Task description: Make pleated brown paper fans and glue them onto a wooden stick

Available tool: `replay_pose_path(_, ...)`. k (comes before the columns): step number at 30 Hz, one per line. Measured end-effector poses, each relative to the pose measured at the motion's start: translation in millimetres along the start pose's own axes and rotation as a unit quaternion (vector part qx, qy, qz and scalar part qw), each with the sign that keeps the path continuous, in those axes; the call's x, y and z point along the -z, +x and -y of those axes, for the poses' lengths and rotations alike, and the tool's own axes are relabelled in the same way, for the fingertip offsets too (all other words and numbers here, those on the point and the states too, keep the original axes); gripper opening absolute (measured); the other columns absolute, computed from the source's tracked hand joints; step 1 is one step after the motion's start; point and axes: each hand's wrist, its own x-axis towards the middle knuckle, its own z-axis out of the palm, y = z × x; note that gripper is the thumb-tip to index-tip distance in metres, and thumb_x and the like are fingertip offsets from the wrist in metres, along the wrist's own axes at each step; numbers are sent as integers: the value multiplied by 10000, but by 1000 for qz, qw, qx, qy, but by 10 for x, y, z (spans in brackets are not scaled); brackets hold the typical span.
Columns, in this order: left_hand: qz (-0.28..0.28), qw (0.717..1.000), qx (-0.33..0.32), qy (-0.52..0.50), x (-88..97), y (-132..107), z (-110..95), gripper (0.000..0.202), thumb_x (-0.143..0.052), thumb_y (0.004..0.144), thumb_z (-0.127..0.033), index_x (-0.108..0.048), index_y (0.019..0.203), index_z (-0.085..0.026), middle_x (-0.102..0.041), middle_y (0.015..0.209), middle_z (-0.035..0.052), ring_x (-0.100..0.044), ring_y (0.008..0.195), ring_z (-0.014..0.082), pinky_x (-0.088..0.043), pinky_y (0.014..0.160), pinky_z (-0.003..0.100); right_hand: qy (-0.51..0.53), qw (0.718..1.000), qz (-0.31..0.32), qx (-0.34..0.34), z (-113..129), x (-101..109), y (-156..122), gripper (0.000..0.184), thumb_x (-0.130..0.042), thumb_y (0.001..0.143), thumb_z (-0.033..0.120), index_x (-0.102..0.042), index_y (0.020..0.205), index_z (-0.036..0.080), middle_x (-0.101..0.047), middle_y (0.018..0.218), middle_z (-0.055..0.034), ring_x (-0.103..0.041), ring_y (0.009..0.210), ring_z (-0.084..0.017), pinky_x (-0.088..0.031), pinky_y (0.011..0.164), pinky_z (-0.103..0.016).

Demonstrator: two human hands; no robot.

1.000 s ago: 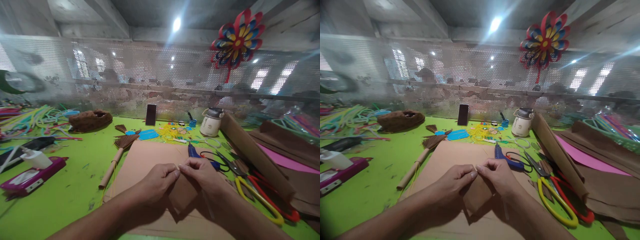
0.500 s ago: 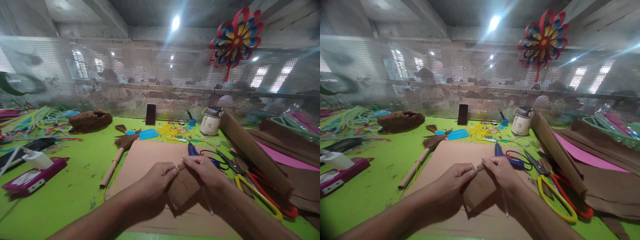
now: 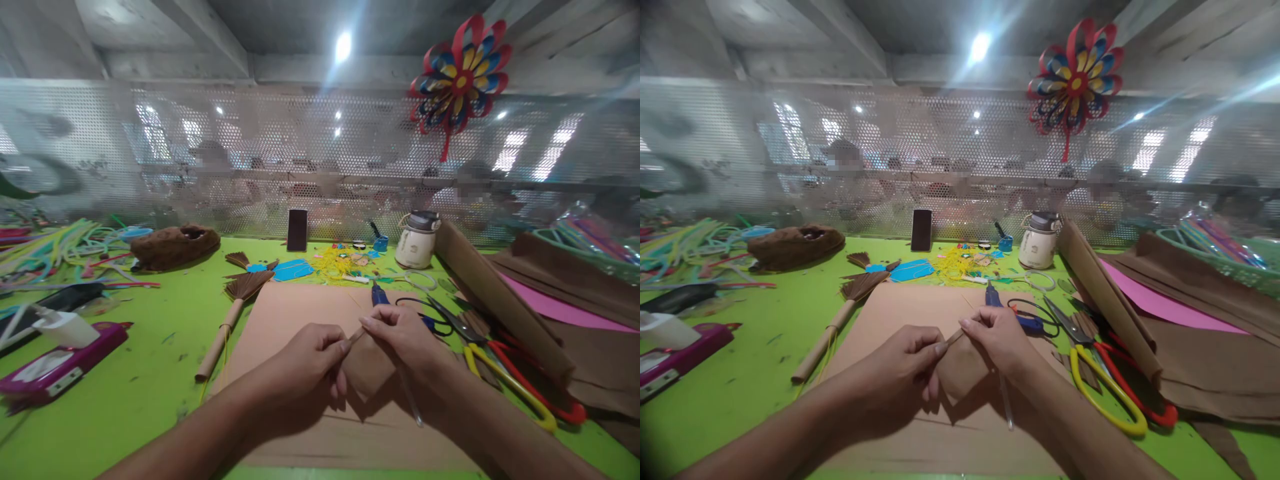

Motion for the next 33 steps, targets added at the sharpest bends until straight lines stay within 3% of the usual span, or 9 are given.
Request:
replay_pose_path(6, 13, 999, 4, -37, 10, -26, -28, 332, -469, 857, -401, -539, 666, -140, -564, 545, 21, -494, 491, 112, -393, 549, 250, -30, 999, 12, 13, 5, 19, 11, 356, -684, 677, 465, -521, 578, 164, -438, 538, 43, -356, 499, -92, -274, 481, -238)
replay_pose_path(12, 57, 997, -1, -52, -16, 16, 15, 277, -493, 845, -368, -564, 744, -120, -564, 596, 25, -519, 536, 124, -405, 585, 268, -21, 996, 88, -19, 66, 55, -10, 283, -721, 649, 390, -592, 618, 141, -530, 550, 22, -428, 503, -95, -325, 507, -236)
replay_pose_path(17, -5, 999, -36, -33, -38, 60, 35, 222, -566, 804, -337, -589, 825, -117, -560, 694, 14, -504, 594, 111, -373, 573, 238, -64, 996, 67, 8, 46, -18, -24, 205, -707, 633, 294, -589, 571, 138, -537, 551, 7, -449, 521, -108, -333, 489, -235)
replay_pose_path(26, -18, 1000, -1, 8, 46, 60, 27, 357, -589, 762, -480, -520, 643, -150, -531, 480, 5, -499, 439, 128, -384, 480, 254, 11, 998, 45, -38, -29, 2, -21, 333, -746, 589, 421, -545, 567, 157, -502, 514, 31, -435, 464, -97, -320, 466, -239)
replay_pose_path(33, 9, 998, 4, 69, 156, 81, 13, 385, -546, 789, -504, -506, 638, -152, -563, 507, 16, -531, 485, 126, -416, 542, 263, -20, 997, 71, -32, -54, 103, 39, 371, -712, 629, 478, -565, 567, 143, -477, 522, 39, -390, 478, -85, -282, 484, -232)
